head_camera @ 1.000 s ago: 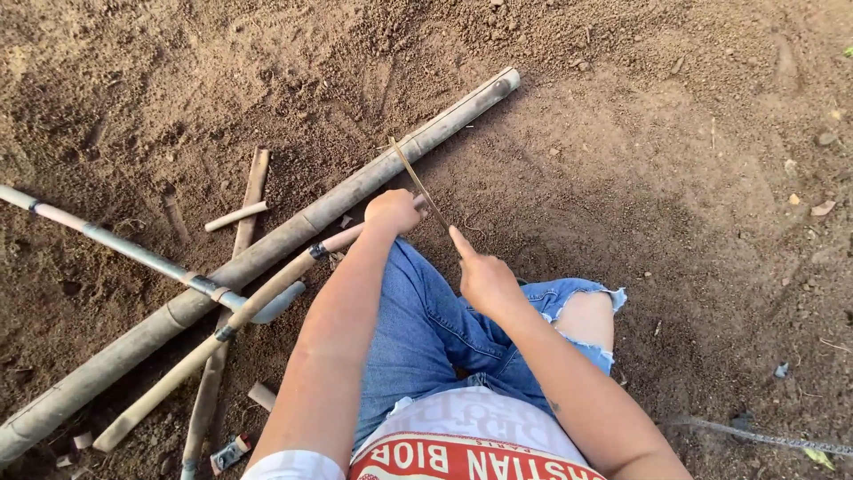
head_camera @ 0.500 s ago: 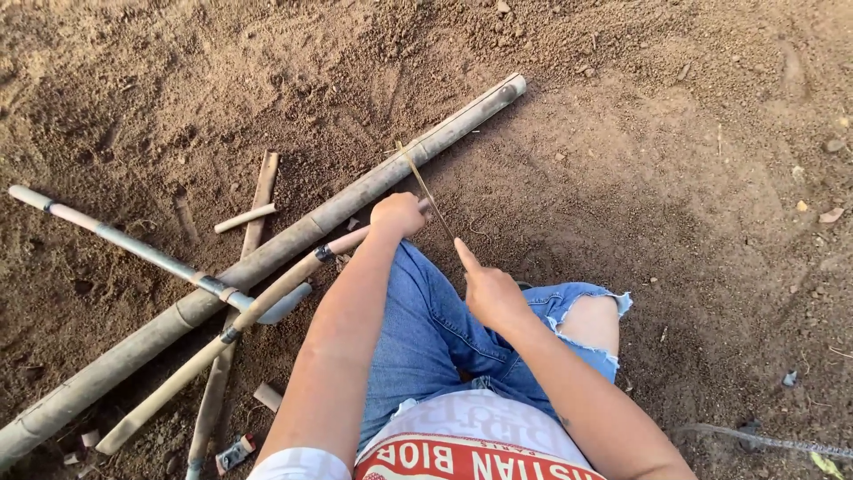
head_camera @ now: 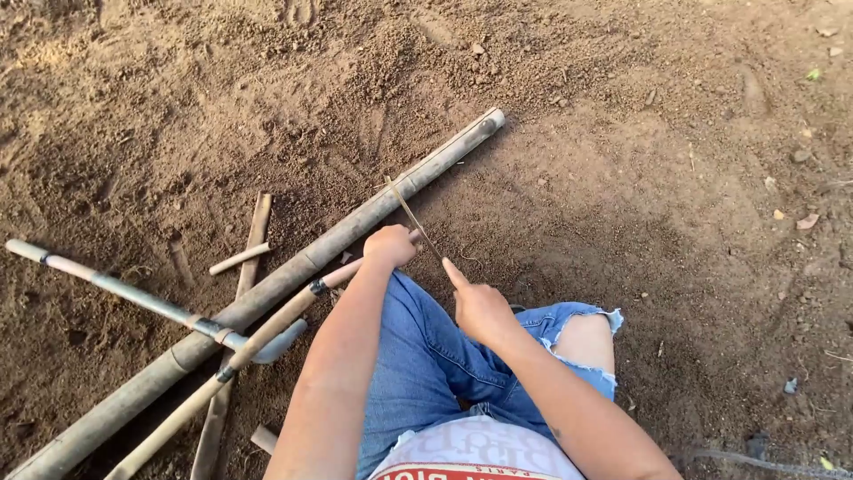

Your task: Cutting a thin bamboo stick with a small hand saw while sitting on the ground.

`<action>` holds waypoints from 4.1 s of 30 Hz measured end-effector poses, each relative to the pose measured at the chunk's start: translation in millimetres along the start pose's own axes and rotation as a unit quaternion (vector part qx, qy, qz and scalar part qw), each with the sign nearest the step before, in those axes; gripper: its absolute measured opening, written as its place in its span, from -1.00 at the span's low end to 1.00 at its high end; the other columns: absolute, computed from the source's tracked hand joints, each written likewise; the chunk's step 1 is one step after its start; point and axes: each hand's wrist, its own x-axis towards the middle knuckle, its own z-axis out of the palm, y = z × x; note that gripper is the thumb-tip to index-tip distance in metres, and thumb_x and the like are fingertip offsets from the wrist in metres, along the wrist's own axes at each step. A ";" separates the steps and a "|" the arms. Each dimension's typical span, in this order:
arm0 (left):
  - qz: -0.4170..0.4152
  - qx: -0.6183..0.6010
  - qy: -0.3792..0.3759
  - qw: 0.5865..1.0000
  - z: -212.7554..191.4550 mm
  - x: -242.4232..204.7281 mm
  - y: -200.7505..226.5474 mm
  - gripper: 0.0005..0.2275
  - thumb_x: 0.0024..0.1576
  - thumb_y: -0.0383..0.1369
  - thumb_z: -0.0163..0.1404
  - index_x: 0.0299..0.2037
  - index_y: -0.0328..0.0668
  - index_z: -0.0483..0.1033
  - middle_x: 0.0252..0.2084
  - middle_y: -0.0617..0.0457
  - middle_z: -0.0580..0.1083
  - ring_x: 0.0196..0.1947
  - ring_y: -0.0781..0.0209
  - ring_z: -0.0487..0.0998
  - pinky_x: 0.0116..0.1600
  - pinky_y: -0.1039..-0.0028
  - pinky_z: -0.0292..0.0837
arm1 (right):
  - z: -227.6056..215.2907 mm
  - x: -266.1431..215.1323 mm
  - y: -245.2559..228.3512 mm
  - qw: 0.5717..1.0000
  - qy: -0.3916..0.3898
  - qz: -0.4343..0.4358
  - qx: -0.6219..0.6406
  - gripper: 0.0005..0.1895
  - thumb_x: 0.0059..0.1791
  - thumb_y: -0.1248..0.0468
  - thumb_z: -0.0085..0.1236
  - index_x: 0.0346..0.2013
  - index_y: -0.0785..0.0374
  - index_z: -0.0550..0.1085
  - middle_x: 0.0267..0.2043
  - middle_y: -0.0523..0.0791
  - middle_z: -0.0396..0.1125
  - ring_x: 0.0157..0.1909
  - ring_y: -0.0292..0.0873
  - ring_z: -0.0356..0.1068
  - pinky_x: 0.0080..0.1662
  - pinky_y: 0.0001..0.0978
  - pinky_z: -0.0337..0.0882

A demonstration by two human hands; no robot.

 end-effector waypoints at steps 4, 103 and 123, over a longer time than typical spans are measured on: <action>0.002 0.006 0.000 1.000 -6.8 -9.2 2.2 -0.60 0.19 -0.20 -0.09 0.11 -0.21 0.64 0.08 -0.19 0.64 0.21 -0.18 0.62 0.24 0.05 0.56 | 1.7 25.0 -3.5 1.000 0.016 -0.009 -0.007 -0.35 0.21 0.39 -0.20 0.62 0.25 0.00 -0.39 0.10 0.49 -0.58 -0.15 0.37 -0.54 -0.37 0.28; 0.004 0.019 0.001 1.000 26.4 32.9 -15.7 -0.66 0.17 -0.11 0.12 0.03 -0.08 0.71 0.00 -0.02 0.66 -0.03 -0.05 0.67 0.10 0.21 0.55 | 16.5 -15.2 2.4 0.995 0.058 0.062 -0.049 -0.24 0.08 0.24 -0.01 0.59 -0.10 0.06 -0.35 0.10 0.54 -0.36 0.20 0.56 -0.28 0.12 0.49; -0.006 0.002 -0.016 1.000 11.7 14.9 -13.0 -0.52 0.07 -0.13 0.00 0.10 -0.27 0.65 0.09 -0.24 0.64 0.21 -0.19 0.62 0.22 0.05 0.58 | 14.3 27.1 8.4 1.000 0.023 -0.004 0.013 -0.34 0.20 0.37 -0.20 0.63 0.06 0.04 -0.13 0.18 0.56 -0.44 -0.05 0.55 -0.47 -0.23 0.42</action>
